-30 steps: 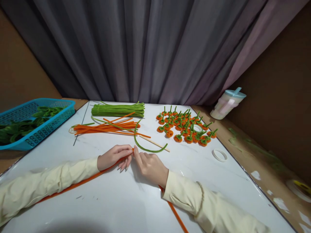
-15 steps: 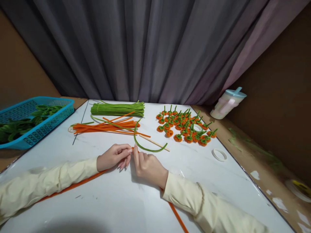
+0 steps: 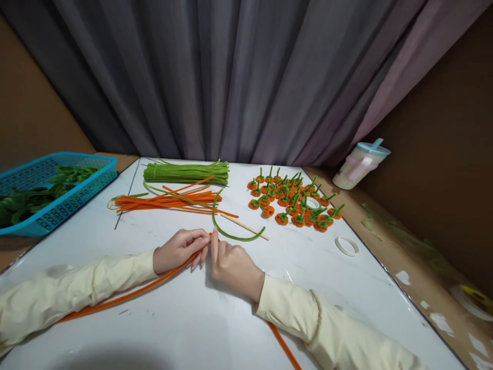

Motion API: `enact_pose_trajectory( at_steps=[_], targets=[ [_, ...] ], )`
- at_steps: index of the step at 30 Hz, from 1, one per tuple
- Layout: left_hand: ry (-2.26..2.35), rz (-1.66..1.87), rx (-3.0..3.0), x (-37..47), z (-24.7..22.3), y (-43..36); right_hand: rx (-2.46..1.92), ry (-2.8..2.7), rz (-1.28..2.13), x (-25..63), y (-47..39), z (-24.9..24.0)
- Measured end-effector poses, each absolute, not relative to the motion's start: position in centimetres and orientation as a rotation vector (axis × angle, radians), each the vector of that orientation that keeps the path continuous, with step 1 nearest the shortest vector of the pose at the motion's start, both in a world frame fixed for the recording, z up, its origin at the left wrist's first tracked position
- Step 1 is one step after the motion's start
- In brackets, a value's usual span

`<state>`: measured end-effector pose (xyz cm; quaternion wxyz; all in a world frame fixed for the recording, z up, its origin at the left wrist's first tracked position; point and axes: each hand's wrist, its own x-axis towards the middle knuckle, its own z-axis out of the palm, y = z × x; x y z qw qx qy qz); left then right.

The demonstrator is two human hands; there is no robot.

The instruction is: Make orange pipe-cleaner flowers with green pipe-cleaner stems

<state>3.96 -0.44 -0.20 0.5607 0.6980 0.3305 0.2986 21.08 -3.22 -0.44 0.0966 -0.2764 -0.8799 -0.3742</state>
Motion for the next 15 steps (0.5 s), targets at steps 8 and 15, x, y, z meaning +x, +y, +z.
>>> enact_pose_trajectory(
  at_steps=[8, 15],
  targets=[
    [0.776, 0.707, 1.698, 3.89, -0.07, -0.39, -0.805, -2.579, -1.080, 21.21, -3.26, -0.53],
    [0.782, 0.697, 1.700, 3.84, -0.19, -0.36, -0.800, -2.587, -0.950, 21.45, -3.08, -0.88]
  ],
)
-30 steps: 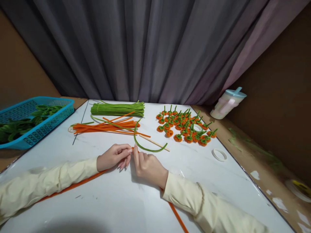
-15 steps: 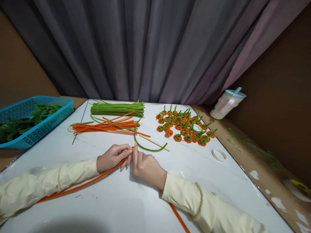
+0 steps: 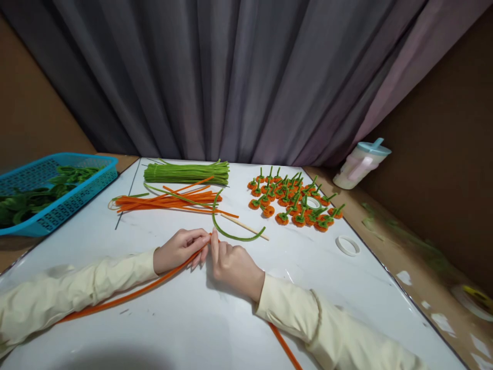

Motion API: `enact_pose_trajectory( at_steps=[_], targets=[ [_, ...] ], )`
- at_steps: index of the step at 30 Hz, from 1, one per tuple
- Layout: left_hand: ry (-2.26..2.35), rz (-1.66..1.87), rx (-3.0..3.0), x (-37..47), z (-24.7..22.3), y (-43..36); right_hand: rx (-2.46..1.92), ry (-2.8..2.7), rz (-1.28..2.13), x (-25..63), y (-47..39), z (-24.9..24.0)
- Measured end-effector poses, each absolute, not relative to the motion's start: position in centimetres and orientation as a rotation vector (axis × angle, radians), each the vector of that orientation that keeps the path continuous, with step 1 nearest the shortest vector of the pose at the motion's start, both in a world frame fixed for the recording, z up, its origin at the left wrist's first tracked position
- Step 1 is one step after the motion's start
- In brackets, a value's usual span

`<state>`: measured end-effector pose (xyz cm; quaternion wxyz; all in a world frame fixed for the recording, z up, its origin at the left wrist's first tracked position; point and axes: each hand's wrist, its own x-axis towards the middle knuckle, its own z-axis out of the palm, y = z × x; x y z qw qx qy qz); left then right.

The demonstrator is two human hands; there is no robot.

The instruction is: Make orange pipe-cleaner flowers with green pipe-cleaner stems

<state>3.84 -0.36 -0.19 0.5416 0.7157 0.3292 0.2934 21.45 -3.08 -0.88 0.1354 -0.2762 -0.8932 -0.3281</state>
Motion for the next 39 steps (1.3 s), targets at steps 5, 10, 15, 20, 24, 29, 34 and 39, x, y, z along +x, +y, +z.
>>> enact_pose_trajectory(
  at_steps=[5, 10, 15, 20, 24, 29, 34, 39],
  targets=[
    [0.803, 0.690, 1.709, 3.9, -0.3, -0.4, -0.975, -2.398, -0.170, 21.7, -2.7, -1.2],
    [0.869, 0.708, 1.820, 3.8, -0.1, -0.4, -1.215, -2.091, 0.591, 21.4, -2.5, -0.5],
    [0.854, 0.707, 1.701, 3.8, -0.3, -0.4, -1.172, -2.063, 0.728, 21.4, -2.4, -0.2],
    [0.875, 0.731, 1.740, 3.9, -0.4, -0.4, -1.158, -2.107, 0.647, 21.4, -2.5, -0.4],
    [0.894, 0.711, 1.890, 4.0, 0.0, -0.5, -1.125, -2.134, 0.603, 21.3, -2.5, -0.7],
    [0.911, 0.701, 2.026, 3.9, 0.0, -0.7, -1.100, -2.146, 0.583, 21.5, -2.5, -0.9],
    [0.913, 0.680, 2.072, 3.8, -0.4, -0.7, -1.112, -2.166, 0.552, 21.6, -2.6, -0.9],
    [0.884, 0.658, 2.085, 3.6, -0.6, -0.8, -1.112, -2.188, 0.530, 21.6, -2.7, -0.8]
  ],
)
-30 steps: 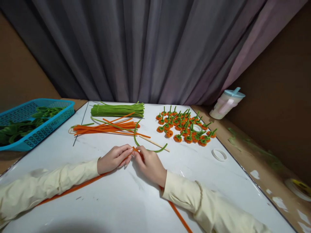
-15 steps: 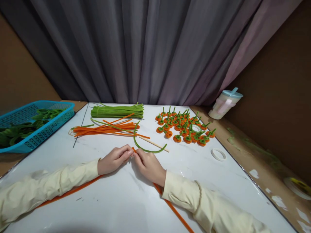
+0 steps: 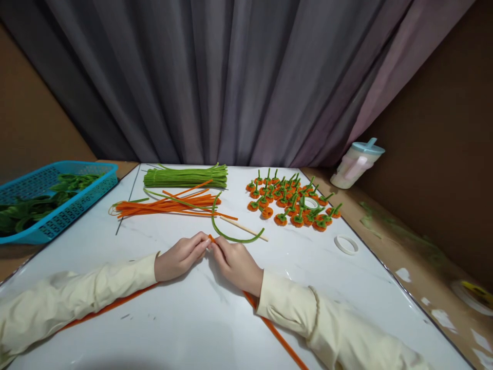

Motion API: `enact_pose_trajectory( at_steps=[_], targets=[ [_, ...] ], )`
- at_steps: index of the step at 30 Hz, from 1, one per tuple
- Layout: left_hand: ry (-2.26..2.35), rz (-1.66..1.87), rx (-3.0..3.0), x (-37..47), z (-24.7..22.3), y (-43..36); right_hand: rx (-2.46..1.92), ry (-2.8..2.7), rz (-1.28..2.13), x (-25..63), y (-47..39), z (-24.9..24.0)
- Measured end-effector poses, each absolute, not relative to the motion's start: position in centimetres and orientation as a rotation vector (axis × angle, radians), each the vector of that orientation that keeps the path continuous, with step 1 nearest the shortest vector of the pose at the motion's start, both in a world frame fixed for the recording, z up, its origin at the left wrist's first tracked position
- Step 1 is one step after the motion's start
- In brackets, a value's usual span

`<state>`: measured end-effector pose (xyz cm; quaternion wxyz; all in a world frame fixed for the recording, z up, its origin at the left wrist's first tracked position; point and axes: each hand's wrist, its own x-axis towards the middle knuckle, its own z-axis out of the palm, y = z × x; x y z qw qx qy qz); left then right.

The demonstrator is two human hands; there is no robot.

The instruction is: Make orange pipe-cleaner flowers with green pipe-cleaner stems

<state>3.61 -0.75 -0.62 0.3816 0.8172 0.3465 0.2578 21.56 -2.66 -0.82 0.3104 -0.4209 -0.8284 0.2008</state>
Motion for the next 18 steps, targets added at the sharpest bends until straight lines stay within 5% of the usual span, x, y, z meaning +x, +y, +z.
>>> enact_pose_trajectory(
  at_steps=[18],
  targets=[
    [0.854, 0.615, 2.241, 3.48, -0.72, -0.76, -1.083, -2.320, 0.357, 21.73, -2.67, -1.15]
  ],
)
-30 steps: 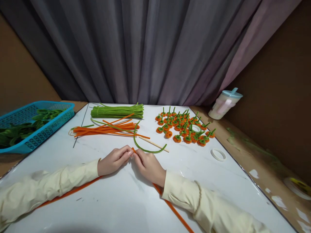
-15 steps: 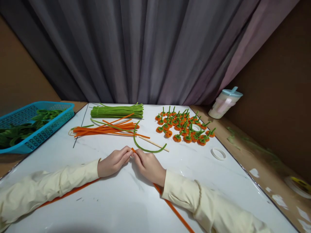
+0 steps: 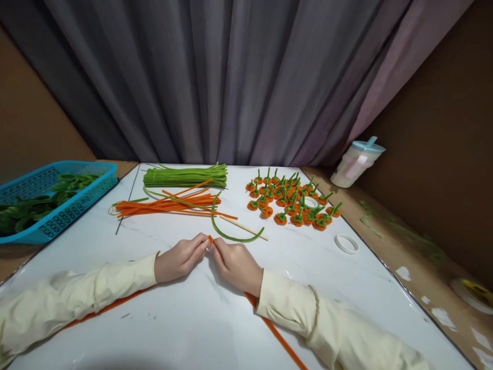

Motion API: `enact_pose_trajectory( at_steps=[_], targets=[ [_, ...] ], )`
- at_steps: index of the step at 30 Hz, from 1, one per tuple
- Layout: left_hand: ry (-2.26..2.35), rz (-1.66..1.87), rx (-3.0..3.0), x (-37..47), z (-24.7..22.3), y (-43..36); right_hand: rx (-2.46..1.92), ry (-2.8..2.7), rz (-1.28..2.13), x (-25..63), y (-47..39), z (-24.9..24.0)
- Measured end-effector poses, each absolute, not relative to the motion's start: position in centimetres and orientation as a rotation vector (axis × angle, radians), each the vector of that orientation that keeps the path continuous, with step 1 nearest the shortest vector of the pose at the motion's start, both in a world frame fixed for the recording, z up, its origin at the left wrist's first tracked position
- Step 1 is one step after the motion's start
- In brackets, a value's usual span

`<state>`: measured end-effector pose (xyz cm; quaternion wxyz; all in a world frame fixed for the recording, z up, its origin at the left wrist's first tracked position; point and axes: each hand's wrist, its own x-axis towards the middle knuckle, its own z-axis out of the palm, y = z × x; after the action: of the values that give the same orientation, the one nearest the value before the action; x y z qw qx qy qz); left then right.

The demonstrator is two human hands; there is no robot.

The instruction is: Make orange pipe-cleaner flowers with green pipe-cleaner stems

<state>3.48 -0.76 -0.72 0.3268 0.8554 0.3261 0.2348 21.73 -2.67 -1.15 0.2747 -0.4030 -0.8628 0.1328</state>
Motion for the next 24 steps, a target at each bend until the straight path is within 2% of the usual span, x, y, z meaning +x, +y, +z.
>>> enact_pose_trajectory(
  at_steps=[6, 14, 24],
  targets=[
    [0.914, 0.654, 2.300, 3.5, -0.8, -0.9, -1.084, -2.339, 0.191, 21.8, -2.7, -1.3],
    [1.010, 0.766, 2.427, 3.6, -1.3, -1.0, -1.152, -2.333, 0.321, 21.7, -2.6, -1.3],
    [0.946, 0.846, 2.876, 3.3, -1.8, -0.8, -1.161, -2.361, 0.403, 21.7, -2.6, -1.0]
  ],
)
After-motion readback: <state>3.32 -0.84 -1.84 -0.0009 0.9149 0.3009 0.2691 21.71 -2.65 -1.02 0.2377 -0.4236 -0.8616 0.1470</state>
